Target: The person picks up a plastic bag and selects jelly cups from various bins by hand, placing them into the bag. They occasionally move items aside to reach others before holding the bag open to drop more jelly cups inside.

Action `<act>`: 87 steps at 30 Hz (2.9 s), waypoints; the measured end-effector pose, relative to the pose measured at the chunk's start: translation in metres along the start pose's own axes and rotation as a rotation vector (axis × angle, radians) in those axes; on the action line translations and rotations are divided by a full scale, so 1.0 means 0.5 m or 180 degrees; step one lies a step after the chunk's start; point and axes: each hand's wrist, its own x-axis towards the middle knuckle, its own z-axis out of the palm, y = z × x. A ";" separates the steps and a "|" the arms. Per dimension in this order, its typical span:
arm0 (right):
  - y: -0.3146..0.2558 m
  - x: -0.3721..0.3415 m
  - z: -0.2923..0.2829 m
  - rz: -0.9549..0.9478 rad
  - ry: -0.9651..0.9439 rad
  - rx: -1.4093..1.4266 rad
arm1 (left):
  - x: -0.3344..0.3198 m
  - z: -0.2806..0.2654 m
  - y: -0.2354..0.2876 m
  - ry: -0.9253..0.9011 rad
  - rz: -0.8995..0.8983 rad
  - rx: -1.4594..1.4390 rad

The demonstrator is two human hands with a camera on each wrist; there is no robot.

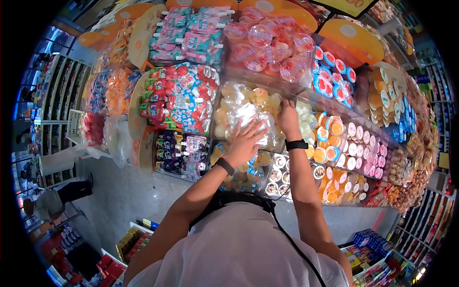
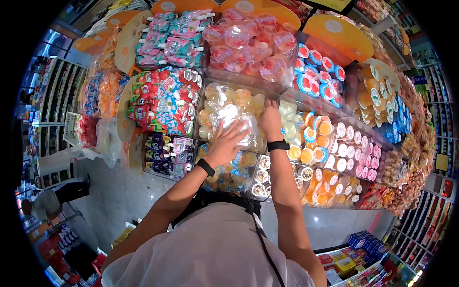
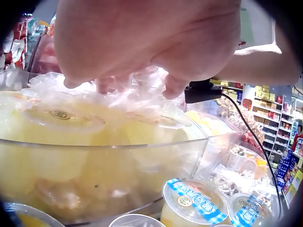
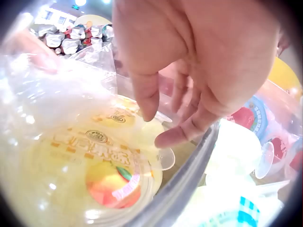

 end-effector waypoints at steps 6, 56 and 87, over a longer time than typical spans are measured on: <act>0.000 -0.023 0.012 0.0063 -0.0215 -0.0741 | -0.003 0.002 -0.001 -0.0049 0.0017 0.0030; 0.010 -0.009 -0.007 -0.0068 -0.0380 -0.0492 | -0.005 0.009 -0.009 0.0075 -0.0035 -0.0044; -0.023 0.015 -0.008 0.0157 0.0787 0.0018 | -0.002 0.006 -0.004 0.0039 -0.0075 -0.0115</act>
